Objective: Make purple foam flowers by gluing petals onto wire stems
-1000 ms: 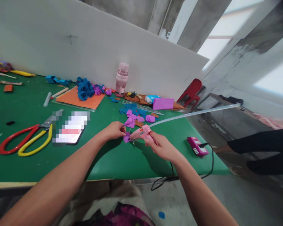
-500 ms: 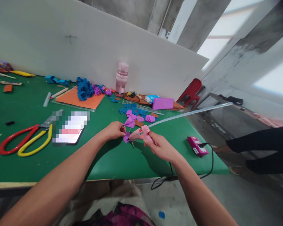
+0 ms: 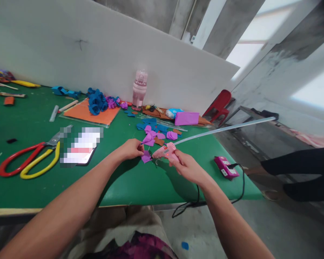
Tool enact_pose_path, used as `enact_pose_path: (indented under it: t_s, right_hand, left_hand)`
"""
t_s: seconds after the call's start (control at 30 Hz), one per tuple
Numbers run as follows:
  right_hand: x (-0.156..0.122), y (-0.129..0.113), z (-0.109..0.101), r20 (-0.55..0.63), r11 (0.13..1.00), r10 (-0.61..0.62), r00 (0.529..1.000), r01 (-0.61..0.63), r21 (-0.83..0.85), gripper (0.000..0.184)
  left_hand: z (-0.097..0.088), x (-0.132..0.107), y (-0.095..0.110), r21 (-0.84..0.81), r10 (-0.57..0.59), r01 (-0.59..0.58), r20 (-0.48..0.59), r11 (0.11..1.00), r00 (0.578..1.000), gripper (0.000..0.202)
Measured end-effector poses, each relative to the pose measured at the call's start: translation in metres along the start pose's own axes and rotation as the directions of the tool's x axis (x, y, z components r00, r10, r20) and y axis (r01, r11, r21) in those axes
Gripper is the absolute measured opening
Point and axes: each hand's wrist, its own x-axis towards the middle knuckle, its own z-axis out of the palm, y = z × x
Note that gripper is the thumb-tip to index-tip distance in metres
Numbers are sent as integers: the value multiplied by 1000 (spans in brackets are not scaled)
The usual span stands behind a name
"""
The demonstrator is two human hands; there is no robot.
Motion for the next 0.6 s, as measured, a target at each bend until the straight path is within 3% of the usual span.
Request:
enact_pose_path:
  t_s: [0.6]
  right_hand:
    - [3,-8,5,-17,999,-41,999,41,0,18]
  left_hand:
    - [1,2,-2,2,8,-8,3,1000,1000,11]
